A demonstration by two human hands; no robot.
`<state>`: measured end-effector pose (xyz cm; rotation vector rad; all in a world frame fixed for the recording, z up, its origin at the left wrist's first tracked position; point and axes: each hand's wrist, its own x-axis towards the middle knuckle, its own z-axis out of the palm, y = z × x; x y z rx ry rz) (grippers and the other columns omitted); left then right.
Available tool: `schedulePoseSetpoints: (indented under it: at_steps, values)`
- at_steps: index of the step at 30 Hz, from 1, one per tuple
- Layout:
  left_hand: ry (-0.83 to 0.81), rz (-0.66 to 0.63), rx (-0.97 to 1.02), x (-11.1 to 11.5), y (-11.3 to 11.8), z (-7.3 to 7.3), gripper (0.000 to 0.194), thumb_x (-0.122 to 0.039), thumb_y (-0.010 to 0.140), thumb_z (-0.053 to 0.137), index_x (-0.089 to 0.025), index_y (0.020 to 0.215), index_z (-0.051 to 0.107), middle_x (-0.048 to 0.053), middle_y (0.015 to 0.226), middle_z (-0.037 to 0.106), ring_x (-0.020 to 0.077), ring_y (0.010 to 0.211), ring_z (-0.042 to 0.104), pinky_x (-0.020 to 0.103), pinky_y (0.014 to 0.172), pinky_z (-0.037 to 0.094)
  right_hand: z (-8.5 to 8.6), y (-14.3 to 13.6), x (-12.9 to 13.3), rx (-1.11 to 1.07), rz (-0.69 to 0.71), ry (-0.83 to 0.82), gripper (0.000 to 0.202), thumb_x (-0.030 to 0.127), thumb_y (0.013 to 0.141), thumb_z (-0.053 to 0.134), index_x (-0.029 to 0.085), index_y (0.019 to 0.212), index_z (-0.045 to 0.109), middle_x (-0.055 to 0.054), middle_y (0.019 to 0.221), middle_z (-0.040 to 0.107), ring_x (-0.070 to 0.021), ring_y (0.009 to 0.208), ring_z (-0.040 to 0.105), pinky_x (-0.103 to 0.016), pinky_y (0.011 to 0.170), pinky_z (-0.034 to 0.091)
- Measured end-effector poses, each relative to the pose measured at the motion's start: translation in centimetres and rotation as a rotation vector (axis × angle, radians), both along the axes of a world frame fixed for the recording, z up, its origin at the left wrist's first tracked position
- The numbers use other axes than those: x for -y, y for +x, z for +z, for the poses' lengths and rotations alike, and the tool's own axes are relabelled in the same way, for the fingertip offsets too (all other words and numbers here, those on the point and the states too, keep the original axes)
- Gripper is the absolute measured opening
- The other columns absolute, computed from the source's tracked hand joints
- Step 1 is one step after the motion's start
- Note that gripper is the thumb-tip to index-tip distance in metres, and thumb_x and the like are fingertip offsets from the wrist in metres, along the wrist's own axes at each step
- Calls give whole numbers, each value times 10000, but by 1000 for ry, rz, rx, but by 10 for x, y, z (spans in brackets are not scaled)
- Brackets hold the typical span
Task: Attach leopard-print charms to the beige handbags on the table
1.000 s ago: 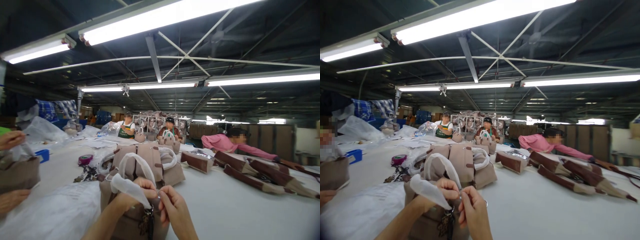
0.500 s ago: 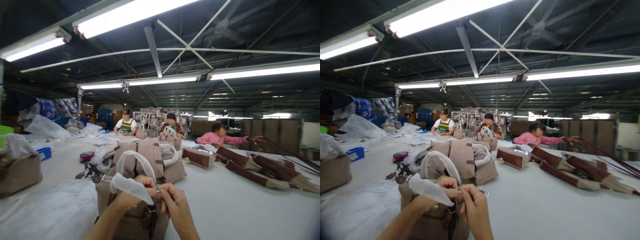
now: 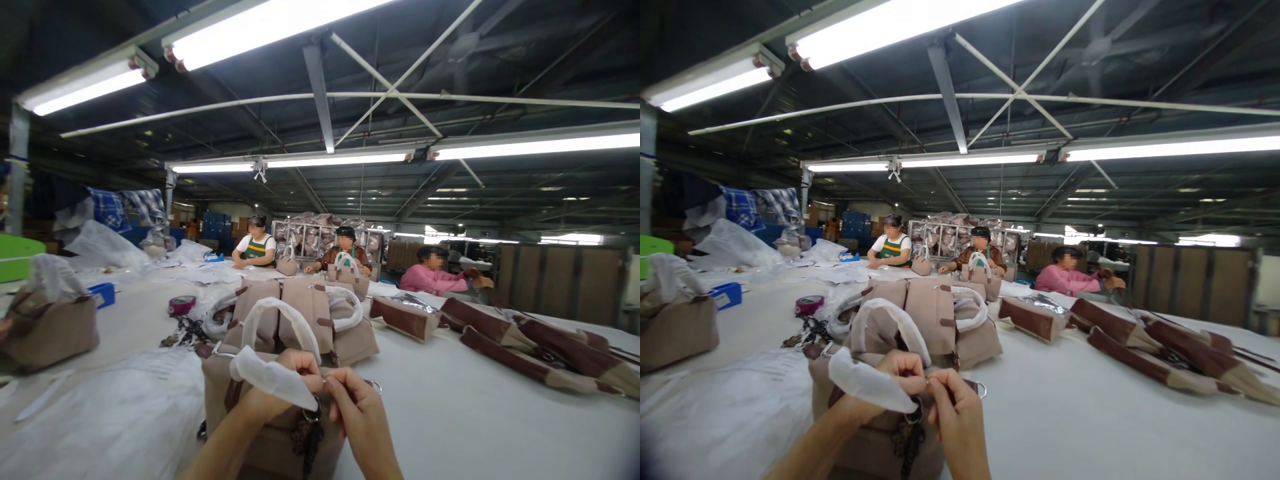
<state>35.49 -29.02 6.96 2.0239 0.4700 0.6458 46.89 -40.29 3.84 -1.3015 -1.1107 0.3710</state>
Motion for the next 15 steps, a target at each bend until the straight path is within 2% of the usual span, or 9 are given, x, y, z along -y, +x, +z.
schedulePoseSetpoints:
  at_steps: [6,10,15]
  values:
    - [64,36,23,11,-2,0,180,-332,713,552,-178,624,521,-39,597,461,120,593,417,234,532,304,-6,1,-2,125,-60,29,314,432,890,493,227,656,538,35,519,520,-131,449,448,-239,441,341]
    - [78,49,28,13,-6,-5,228,-373,786,528,-173,686,571,-18,654,529,139,637,459,241,554,327,-7,2,-4,131,-61,26,322,446,904,483,236,665,534,38,529,512,-142,470,455,-248,463,343]
    - [103,46,29,6,-5,-13,197,-347,773,522,-173,704,587,-2,678,566,149,633,480,253,562,348,-10,0,-6,189,-83,48,324,427,914,482,234,657,525,34,548,494,-154,526,463,-253,513,345]
